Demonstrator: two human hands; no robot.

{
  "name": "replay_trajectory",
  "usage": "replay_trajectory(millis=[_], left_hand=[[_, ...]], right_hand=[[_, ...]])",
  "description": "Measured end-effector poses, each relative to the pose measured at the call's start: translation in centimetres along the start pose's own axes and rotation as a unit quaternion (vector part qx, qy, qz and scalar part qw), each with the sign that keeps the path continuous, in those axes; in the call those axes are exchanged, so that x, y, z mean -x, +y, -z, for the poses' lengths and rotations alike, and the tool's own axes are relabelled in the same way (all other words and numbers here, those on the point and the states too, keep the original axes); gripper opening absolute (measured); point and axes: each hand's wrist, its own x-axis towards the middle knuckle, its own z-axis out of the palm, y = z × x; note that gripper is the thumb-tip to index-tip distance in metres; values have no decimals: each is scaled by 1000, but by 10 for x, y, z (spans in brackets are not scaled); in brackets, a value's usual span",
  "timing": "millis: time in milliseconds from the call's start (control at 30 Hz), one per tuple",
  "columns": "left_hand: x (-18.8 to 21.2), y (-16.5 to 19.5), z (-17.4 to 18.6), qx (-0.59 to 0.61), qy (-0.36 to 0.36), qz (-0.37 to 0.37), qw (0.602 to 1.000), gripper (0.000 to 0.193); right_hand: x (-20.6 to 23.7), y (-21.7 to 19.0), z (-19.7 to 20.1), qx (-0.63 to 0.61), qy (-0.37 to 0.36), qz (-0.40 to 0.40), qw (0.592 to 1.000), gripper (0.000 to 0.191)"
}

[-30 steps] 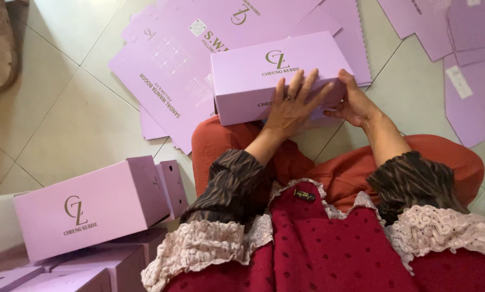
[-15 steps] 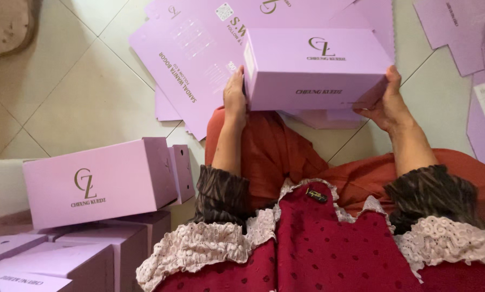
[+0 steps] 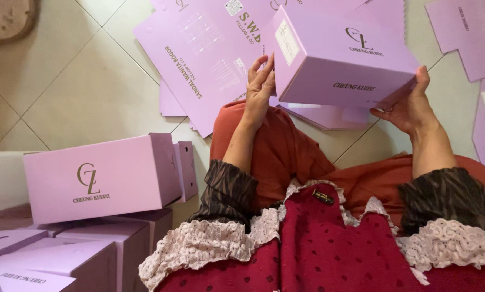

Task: The person sits on the floor and folds flat pre-cut pink cardboard sheets into shoe boxes, creasing the sides, tucking tabs, and fitting the lid over the base, placing finished boxes on a stack beside them.

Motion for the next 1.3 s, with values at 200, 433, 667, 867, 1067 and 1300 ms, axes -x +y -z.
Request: replay_trajectory(millis=[200,433,667,867,1067,1300], left_hand=[[1,11,1,9,-13,18,1000,60],[-9,-10,10,-86,-58,78,992,102],[-31,-39,2,-75,-19,233,969,124],[-28,-27,-4,-127,81,177,973,111],[-34,-9,-12,-151,75,167,971,107],[-32,8,-11,-106,98,208,967,94]], right_hand=[[2,6,-3,22,15,31,999,133],[10,4,9,59,89,73,992,135],[-5,27,19,69,114,57,989,144],[-1,29,15,76,124,27,989,142],[3,25,10,57,124,-10,991,142],[8,25,15,-33,112,-16,993,111]])
